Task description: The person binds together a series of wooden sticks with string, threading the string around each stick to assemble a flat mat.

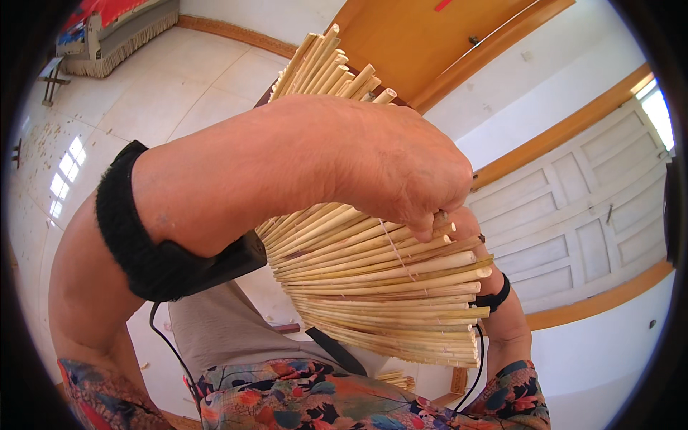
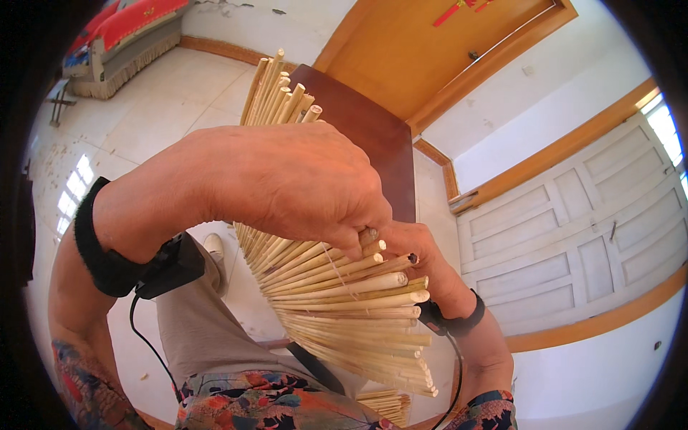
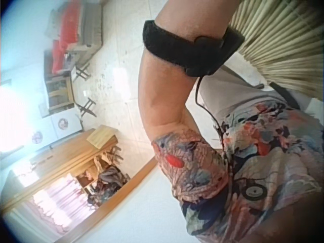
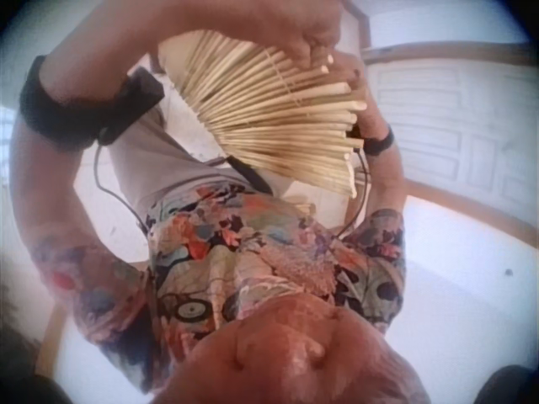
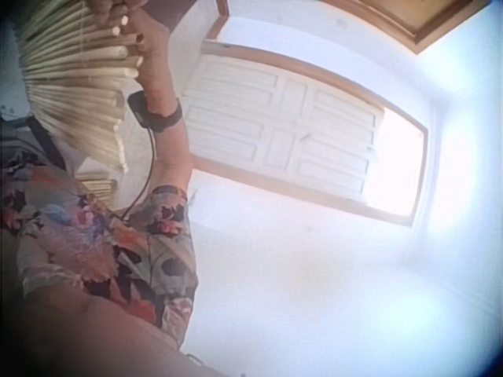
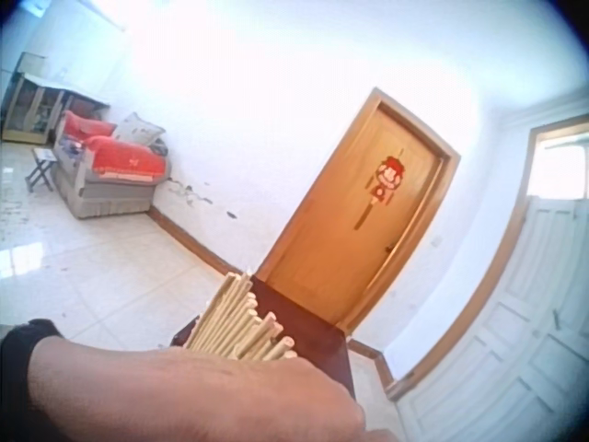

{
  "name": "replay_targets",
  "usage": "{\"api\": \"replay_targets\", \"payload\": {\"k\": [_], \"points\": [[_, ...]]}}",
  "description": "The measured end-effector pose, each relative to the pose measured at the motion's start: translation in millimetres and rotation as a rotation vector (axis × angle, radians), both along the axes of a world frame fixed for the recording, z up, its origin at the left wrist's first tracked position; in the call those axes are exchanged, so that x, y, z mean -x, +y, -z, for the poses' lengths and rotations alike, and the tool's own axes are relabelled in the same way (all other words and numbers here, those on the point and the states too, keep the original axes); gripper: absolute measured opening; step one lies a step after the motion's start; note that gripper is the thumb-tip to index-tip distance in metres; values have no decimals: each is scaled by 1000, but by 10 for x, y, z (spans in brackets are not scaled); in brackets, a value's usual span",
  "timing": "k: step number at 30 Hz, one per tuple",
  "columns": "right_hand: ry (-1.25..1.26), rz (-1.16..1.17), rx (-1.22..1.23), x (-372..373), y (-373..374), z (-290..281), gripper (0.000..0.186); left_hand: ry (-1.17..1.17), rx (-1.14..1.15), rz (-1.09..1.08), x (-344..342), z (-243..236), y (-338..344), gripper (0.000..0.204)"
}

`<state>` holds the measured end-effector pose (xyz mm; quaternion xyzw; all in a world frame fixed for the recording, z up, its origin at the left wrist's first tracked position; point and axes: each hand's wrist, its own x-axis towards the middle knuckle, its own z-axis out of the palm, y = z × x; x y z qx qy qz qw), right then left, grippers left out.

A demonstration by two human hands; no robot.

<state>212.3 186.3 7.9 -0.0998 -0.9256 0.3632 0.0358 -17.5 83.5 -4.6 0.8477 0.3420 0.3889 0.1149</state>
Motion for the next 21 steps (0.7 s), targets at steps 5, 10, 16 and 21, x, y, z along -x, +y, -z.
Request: {"api": "replay_targets", "payload": {"k": [5, 10, 16, 21], "points": [[-32, -14, -41, 5, -64, -106, 29, -63, -123, 27, -16, 24, -10, 20], [-53, -13, -57, -7, -76, -144, 28, 149, -198, -73, -12, -62, -61, 18], [-79, 12, -61, -5, -93, -243, 27, 77, -204, 29, 3, -108, -129, 18], [-117, -75, -106, 33, -52, -285, 24, 95, 9, 27, -31, -192, -176, 18]]}}
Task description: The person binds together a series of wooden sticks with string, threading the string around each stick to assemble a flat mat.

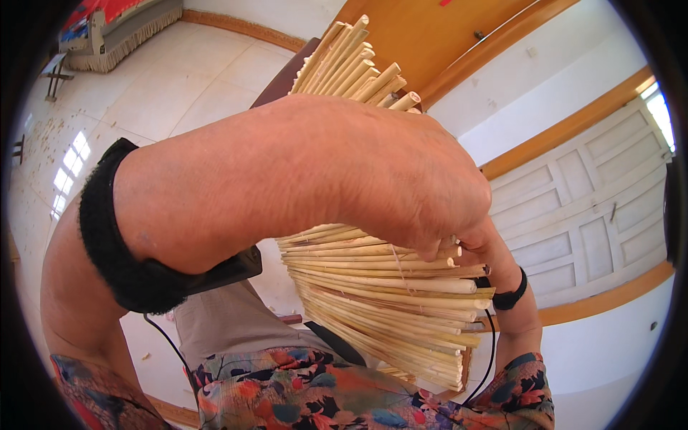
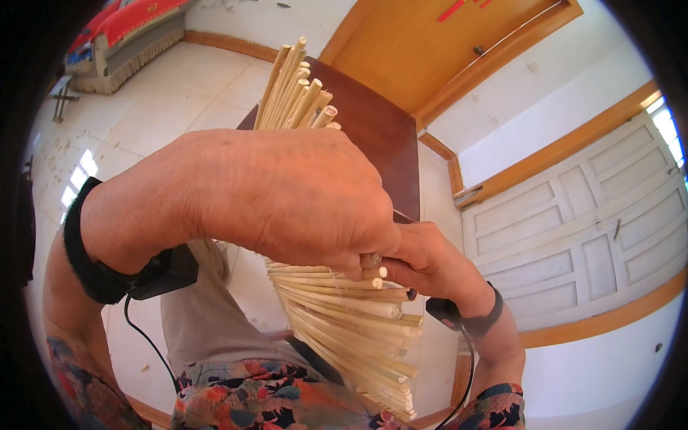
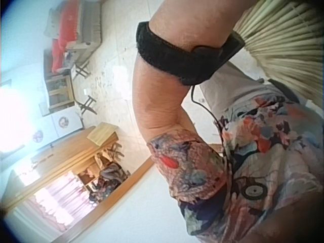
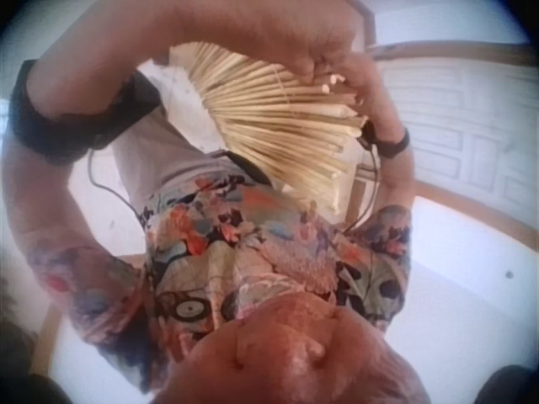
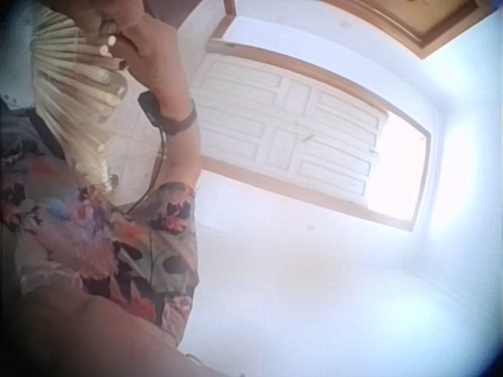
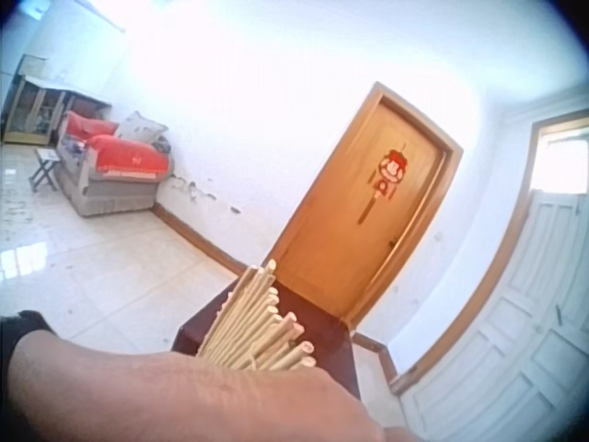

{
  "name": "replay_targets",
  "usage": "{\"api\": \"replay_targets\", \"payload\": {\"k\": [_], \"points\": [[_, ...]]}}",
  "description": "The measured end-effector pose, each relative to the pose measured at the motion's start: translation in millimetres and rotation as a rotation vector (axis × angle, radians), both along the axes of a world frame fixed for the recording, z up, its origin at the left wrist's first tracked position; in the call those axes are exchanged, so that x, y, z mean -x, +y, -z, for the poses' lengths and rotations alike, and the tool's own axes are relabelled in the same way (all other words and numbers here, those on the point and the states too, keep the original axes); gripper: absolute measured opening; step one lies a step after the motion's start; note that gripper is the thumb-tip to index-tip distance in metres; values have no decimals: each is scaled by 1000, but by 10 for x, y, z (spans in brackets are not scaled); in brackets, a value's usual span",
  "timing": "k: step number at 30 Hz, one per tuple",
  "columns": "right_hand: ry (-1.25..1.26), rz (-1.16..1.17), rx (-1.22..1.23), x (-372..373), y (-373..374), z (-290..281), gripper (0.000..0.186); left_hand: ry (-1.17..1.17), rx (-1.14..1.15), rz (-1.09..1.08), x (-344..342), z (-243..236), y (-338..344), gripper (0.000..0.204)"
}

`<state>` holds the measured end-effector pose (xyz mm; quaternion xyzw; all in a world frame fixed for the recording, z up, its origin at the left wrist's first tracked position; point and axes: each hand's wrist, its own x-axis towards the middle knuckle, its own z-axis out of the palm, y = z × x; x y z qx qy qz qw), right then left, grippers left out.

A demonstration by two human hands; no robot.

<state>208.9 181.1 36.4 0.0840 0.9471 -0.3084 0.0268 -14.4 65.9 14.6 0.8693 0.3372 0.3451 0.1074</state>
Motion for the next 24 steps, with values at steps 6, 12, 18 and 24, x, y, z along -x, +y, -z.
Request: {"api": "replay_targets", "payload": {"k": [6, 12, 18, 24], "points": [[98, -151, -66, -84, 41, 42, 22, 58, 46, 11, -85, -43, 13, 17], [80, -74, 90, -175, 25, 11, 23, 80, -6, 25, -135, -47, -3, 16], [61, -35, 105, -228, 25, 22, 27, 97, -64, 47, -163, -118, -51, 15], [70, 73, 351, -257, -3, 20, 34, 174, -50, 3, -174, -161, -75, 15]]}}
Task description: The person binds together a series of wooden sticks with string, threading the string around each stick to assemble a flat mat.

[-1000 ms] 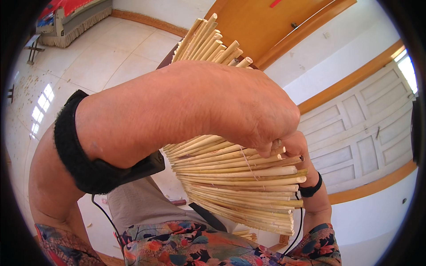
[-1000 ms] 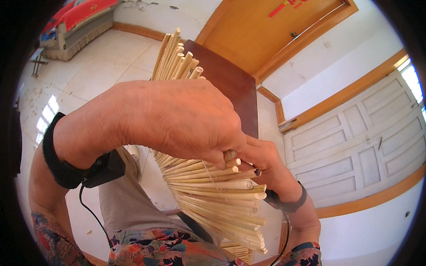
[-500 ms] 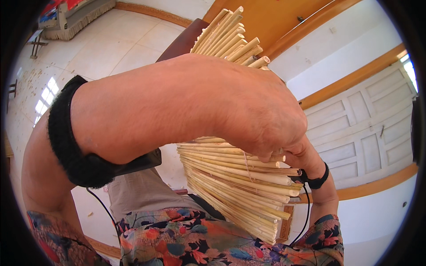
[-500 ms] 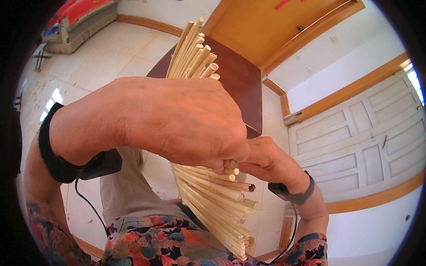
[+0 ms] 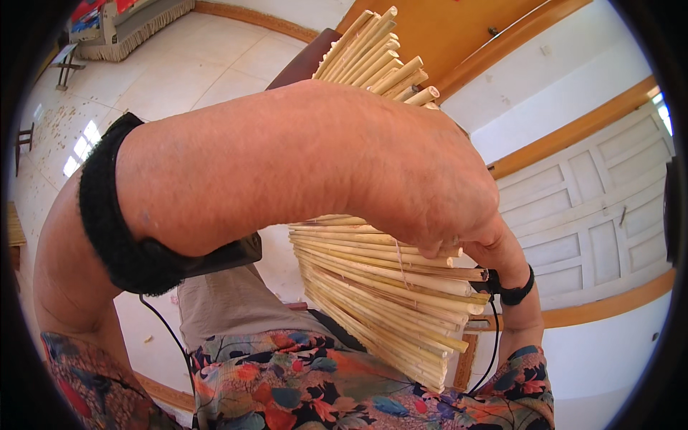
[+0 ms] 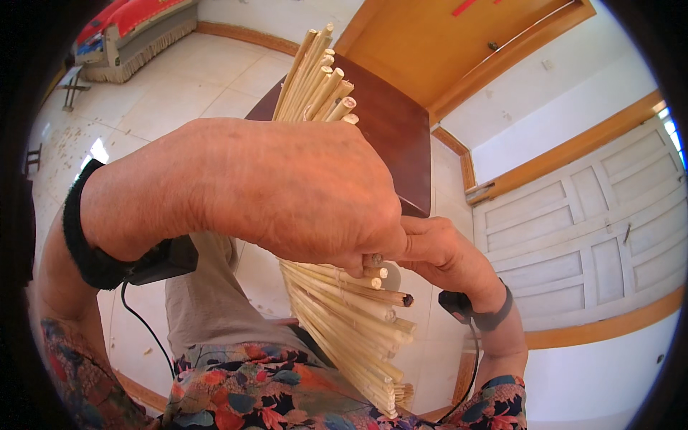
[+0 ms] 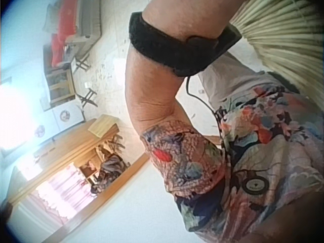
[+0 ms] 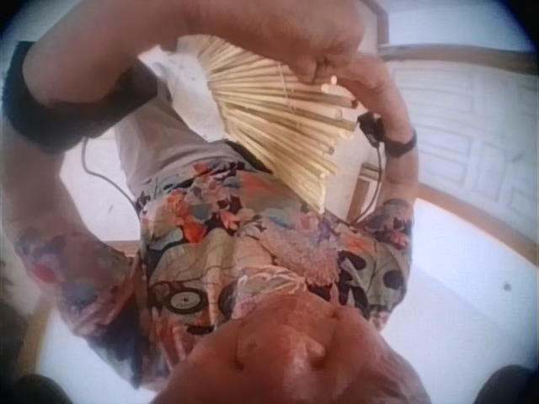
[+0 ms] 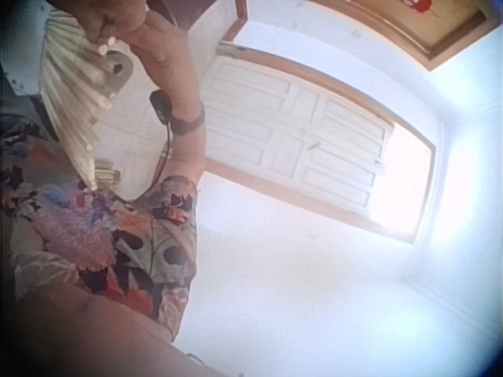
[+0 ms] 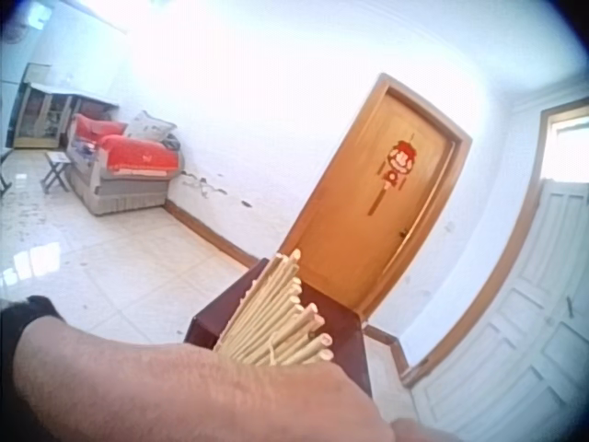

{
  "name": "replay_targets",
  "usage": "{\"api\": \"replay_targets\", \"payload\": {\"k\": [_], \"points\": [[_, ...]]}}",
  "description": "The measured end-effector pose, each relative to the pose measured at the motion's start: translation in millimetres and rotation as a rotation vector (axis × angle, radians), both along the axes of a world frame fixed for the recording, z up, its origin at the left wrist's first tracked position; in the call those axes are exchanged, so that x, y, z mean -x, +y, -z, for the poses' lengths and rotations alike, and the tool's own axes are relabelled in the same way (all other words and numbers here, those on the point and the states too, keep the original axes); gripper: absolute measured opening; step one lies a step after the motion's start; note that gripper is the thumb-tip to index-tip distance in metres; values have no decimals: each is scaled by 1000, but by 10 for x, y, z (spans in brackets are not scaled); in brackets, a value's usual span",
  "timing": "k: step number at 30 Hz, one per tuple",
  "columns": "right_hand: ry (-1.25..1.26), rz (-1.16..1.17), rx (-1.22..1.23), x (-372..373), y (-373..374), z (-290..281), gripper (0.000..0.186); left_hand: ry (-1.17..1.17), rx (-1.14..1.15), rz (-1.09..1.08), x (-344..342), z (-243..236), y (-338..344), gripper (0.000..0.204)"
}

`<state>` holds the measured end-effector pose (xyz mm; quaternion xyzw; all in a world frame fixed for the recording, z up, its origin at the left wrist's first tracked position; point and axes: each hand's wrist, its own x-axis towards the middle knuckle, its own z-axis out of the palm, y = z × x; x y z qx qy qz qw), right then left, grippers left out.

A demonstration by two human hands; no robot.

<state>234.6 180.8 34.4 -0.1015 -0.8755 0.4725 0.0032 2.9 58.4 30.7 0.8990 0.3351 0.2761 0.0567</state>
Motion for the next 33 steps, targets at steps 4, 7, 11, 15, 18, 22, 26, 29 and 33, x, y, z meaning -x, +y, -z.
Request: {"api": "replay_targets", "payload": {"k": [4, 7, 11, 15, 18, 22, 26, 29, 33], "points": [[-39, 78, 95, 14, -6, -65, 34, -68, 106, -17, -13, 22, 13, 16], [-43, 53, -13, 27, -15, -90, 34, -70, -18, 68, 4, 1, 10, 16], [-10, 31, -104, 33, -42, -62, 34, -36, -8, 72, 12, -56, -9, 16], [42, 0, -208, 43, -77, -24, 33, 46, 1, 156, 159, -131, -41, 34], [89, -16, -213, 54, -102, -22, 33, 18, -43, 160, 113, -133, -44, 35], [118, 13, -158, 64, -133, 14, 34, 11, 22, 88, 28, -111, -41, 31], [93, -20, -245, 57, -112, 29, 36, 29, 124, -6, -36, -133, -26, 30], [87, -64, -344, 51, -84, 28, 36, 46, 183, -55, -52, -158, -21, 31], [128, -111, -429, 45, -76, 32, 33, 63, 252, -104, -34, -172, -48, 35]]}}
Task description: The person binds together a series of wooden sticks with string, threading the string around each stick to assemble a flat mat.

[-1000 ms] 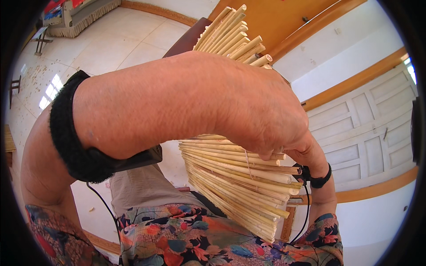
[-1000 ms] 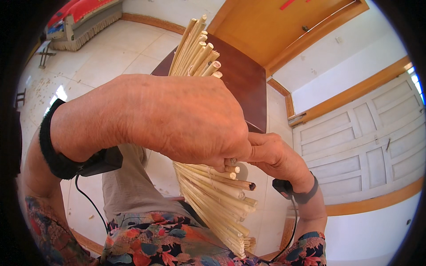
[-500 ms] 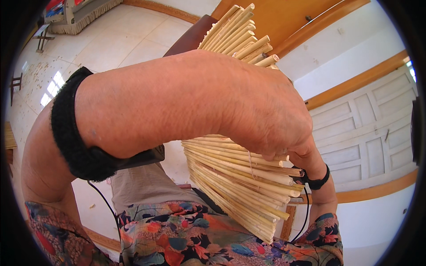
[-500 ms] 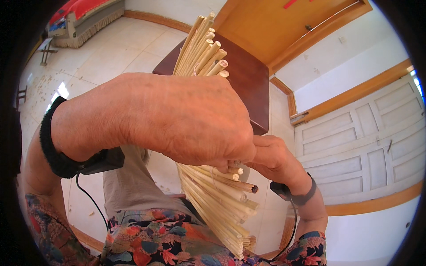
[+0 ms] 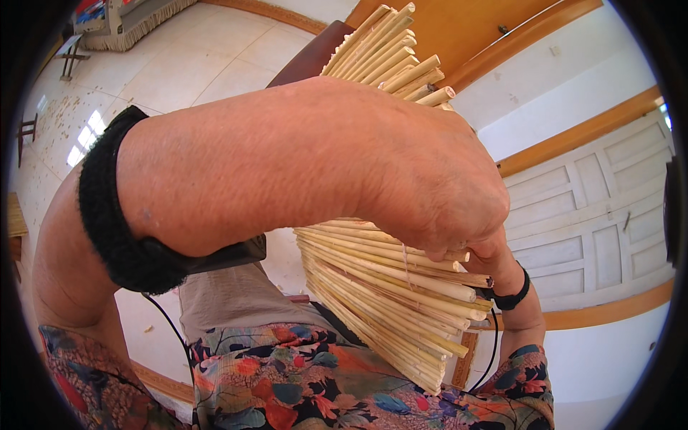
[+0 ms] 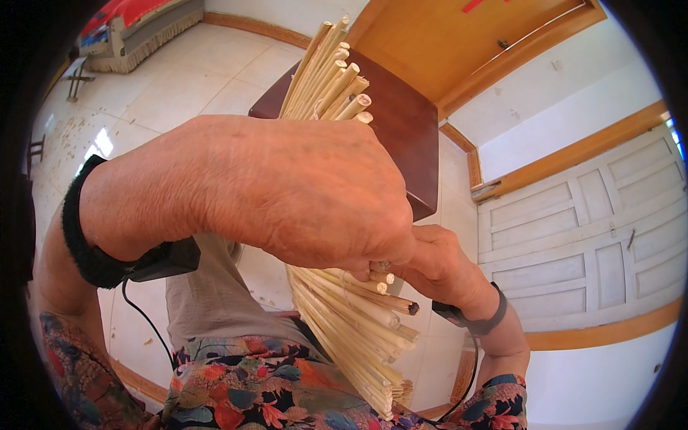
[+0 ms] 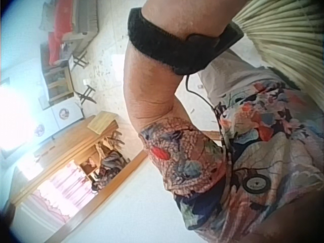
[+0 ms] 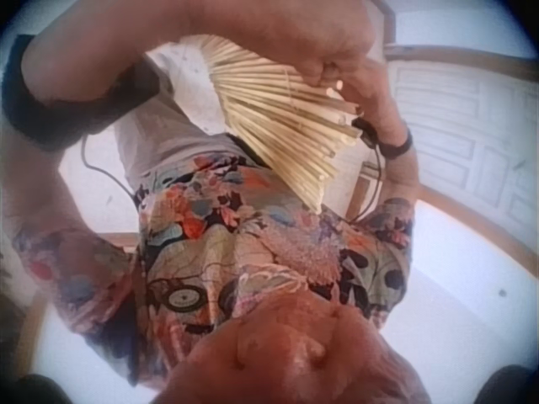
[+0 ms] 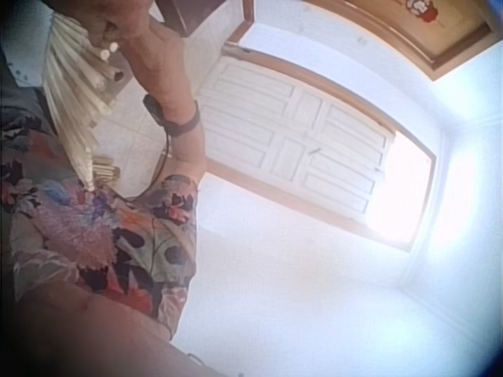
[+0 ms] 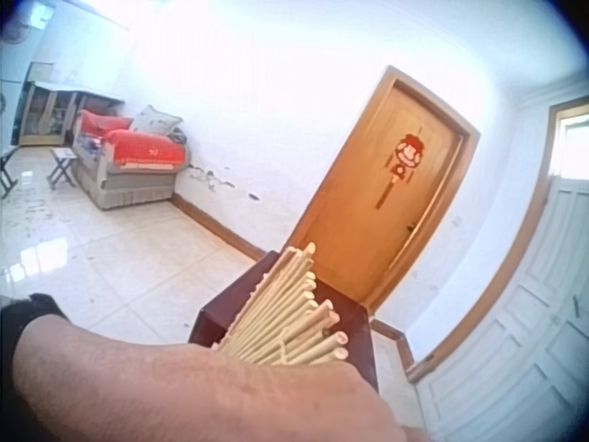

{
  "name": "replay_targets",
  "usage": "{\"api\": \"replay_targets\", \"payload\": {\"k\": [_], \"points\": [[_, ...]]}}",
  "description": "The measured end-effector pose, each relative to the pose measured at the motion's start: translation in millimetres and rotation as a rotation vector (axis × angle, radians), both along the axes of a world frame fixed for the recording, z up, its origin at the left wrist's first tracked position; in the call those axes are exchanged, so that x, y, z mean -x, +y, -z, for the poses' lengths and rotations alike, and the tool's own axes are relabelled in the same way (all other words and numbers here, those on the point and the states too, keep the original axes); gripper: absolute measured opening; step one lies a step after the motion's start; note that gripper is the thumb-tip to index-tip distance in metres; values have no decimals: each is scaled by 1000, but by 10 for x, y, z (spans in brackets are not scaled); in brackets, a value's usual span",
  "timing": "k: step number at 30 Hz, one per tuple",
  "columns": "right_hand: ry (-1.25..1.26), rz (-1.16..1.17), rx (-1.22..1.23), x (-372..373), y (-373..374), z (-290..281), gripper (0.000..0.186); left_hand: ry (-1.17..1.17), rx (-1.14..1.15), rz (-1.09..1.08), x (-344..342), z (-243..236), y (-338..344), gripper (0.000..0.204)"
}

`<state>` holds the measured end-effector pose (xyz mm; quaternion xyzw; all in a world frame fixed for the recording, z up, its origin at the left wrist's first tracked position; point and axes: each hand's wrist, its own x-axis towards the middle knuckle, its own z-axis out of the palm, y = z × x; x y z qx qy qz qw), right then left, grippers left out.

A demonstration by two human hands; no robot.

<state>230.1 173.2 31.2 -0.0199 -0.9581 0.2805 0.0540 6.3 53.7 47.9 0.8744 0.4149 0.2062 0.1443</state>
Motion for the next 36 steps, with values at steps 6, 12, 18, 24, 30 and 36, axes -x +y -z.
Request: {"api": "replay_targets", "payload": {"k": [6, 12, 18, 24, 30, 36], "points": [[-9, 63, 32, -43, 7, 56, 30, 6, -43, 3, -24, -4, -2, 27], [-18, 49, 45, -89, 117, 105, 30, -69, -252, 104, 43, 54, -38, 18], [-54, 25, 75, -127, 179, 63, 28, -97, -242, 86, -19, 18, -29, 12], [-121, 151, 347, -86, 119, 36, 28, -66, -288, 119, -35, 12, 30, 12], [-112, 29, 139, 25, -20, -39, 33, 0, -256, 82, -55, 41, 61, 11], [-243, 108, -24, -22, -106, -83, 24, 97, -229, 28, -59, 129, 91, 16]]}}
